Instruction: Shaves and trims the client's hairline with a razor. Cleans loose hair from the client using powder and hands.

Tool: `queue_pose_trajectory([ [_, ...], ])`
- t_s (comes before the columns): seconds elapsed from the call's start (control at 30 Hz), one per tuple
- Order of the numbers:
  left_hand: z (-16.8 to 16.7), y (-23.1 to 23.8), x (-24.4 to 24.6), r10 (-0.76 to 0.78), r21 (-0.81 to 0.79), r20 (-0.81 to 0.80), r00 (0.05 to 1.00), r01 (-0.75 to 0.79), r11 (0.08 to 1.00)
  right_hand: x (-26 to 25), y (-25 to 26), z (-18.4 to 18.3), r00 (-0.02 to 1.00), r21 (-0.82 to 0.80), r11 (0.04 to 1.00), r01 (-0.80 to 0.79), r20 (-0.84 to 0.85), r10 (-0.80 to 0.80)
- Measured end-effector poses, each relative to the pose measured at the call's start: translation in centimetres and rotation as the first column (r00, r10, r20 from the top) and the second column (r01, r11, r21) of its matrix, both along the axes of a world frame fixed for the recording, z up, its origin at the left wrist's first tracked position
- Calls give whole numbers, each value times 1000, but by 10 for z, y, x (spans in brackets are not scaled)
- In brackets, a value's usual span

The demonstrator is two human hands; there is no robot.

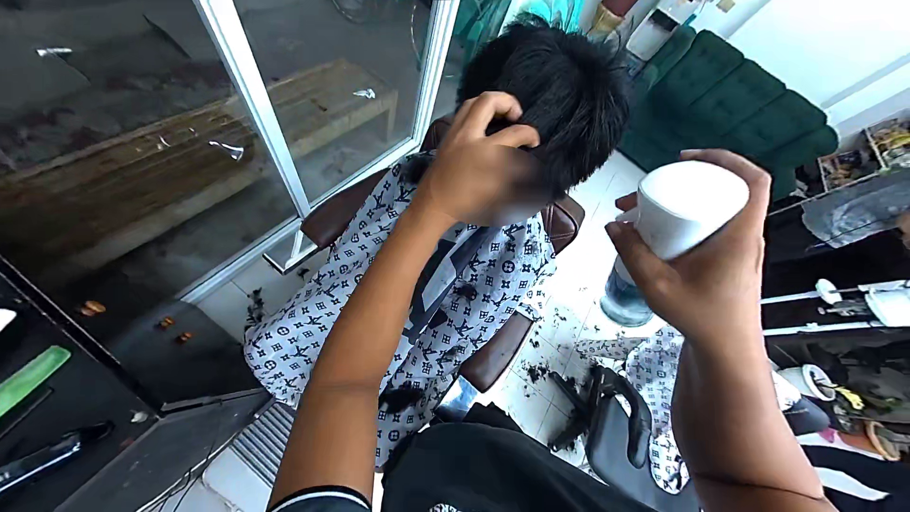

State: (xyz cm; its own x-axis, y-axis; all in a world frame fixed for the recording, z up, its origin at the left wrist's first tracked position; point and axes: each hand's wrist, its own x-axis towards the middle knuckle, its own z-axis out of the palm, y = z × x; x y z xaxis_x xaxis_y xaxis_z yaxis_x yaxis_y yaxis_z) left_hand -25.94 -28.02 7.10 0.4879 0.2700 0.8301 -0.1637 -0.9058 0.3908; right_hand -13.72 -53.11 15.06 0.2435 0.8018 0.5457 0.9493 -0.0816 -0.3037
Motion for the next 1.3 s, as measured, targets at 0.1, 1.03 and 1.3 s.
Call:
queue_pose_trajectory([
  [0.1, -20, 15, -25, -27, -5, 76, 997, 28, 1000, -11, -5, -11, 997, 32, 998, -63, -37, 64],
  [1.03, -56, 30, -51, 492, -523, 263, 830, -306, 795, -56, 26, 6, 982, -15, 1000, 11, 189, -8],
  [1.3, 53, 25, -7, -29, -430, 220, 975, 123, 894, -43, 74, -15, 994, -67, 997, -33, 105, 40],
])
